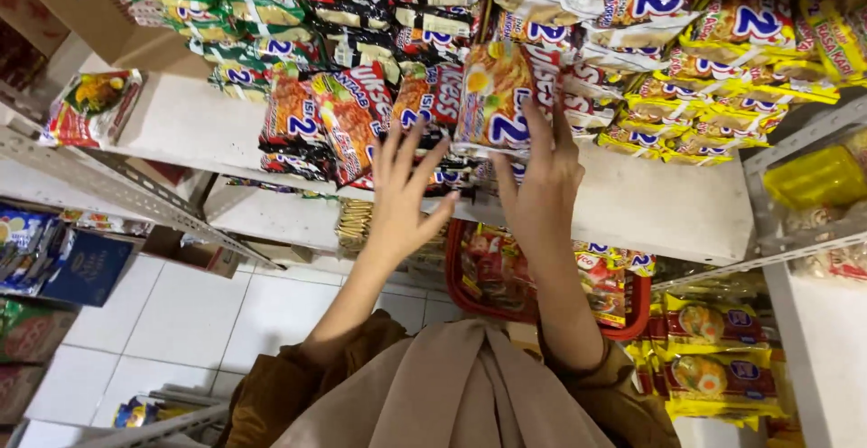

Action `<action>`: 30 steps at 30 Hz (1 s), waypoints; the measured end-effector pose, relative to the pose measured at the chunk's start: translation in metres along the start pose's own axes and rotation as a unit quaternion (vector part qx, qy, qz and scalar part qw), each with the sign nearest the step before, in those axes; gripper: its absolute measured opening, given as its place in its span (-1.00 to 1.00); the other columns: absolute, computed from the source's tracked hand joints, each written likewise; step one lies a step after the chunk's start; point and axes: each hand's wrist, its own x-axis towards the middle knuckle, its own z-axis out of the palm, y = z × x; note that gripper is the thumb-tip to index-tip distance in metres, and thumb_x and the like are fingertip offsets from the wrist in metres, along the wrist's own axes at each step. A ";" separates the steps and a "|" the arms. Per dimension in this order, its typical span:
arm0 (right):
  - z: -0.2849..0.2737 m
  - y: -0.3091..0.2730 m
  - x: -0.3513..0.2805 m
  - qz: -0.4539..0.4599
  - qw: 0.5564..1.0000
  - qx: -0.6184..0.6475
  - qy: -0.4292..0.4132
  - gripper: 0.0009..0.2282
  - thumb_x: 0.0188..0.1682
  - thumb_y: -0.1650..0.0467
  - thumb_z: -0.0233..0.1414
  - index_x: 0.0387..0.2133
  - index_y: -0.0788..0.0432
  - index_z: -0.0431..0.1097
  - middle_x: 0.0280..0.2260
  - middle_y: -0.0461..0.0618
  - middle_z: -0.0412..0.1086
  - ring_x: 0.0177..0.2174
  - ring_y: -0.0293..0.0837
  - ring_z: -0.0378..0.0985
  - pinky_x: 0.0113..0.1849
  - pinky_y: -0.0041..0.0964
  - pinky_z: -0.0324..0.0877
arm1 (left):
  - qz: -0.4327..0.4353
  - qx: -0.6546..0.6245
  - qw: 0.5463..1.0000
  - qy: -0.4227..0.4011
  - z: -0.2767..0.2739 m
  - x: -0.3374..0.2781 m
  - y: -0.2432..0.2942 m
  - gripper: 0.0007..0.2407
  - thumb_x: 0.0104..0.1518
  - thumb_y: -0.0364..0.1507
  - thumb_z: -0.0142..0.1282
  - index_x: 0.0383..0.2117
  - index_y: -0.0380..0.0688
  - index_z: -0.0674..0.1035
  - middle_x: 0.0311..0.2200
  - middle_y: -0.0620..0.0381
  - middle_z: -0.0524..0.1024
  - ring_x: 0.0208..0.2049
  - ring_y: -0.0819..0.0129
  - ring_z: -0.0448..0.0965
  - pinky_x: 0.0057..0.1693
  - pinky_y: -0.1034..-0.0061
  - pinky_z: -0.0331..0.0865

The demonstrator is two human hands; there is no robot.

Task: The person restocks store shelves by taking packets of instant noodles and seasonings from a basket and placing and arranging them onto the shelves by hand.

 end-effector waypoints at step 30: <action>-0.028 0.033 -0.074 0.050 0.986 0.062 0.144 -0.49 0.10 0.59 0.19 0.30 0.21 0.17 0.20 0.17 0.28 0.17 0.10 0.41 0.22 -0.13 0.32 | 0.007 -0.144 0.986 -0.079 0.019 -0.074 0.016 -0.60 0.19 -0.52 0.17 0.20 -0.05 0.47 0.29 0.01 0.34 0.33 -0.06 0.31 0.38 0.08 0.25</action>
